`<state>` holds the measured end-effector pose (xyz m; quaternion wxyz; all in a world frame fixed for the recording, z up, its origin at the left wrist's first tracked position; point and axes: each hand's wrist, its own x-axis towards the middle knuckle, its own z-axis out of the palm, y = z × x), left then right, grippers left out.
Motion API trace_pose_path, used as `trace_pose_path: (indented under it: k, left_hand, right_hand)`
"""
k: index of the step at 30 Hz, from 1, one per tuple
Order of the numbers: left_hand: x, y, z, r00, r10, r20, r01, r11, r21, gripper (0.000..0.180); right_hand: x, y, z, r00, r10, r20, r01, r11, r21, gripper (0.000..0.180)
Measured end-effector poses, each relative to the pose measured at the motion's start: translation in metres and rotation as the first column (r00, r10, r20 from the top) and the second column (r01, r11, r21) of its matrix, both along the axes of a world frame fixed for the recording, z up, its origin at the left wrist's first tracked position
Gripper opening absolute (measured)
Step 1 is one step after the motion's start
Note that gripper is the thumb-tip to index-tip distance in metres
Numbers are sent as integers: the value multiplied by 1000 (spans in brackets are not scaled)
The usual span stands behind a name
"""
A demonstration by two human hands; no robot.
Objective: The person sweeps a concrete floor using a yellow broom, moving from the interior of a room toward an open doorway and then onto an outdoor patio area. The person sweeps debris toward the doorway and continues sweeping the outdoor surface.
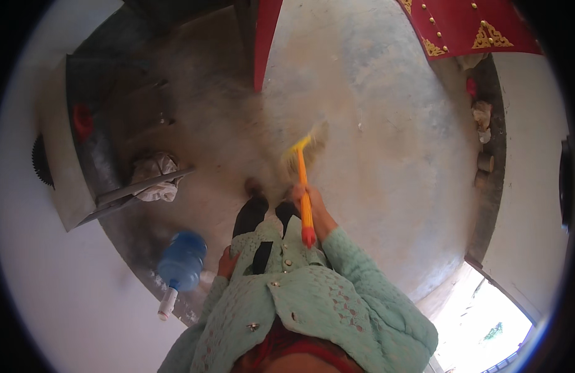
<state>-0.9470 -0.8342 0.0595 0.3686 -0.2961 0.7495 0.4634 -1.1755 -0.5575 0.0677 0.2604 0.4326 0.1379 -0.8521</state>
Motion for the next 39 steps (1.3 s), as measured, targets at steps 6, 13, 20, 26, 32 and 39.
trace_pose_path:
  k: [6, 13, 20, 26, 32, 39]
  left_hand:
    - [9, -6, 6, 999, -34, -33, 34, 999, -9, 53]
    - [-34, 1, 10, 999, -7, 37, 4, 996, 87, 61]
    - [-54, 0, -31, 991, -133, 31, 131, 989, 71, 60]
    - [-69, 12, -20, 970, -243, 22, 244, 968, -66, 56]
    - [-54, 47, 13, 997, -59, 53, 66, 987, -146, 47]
    - [9, 84, 25, 804, -591, 73, 581, 752, -312, 30]
  right_hand:
    - [-112, 2, -20, 940, -339, -22, 292, 840, -458, 12]
    - [-46, 116, 66, 901, -32, -433, 82, 992, 95, 18]
    - [79, 179, 151, 980, -10, -198, 127, 798, 589, 41]
    - [138, 257, 104, 978, -205, -40, 178, 717, 674, 23]
    - [124, 341, 3, 993, -110, 40, 63, 791, 608, 5]
    - [-33, 287, -1, 981, 126, -149, -29, 848, 529, 17]
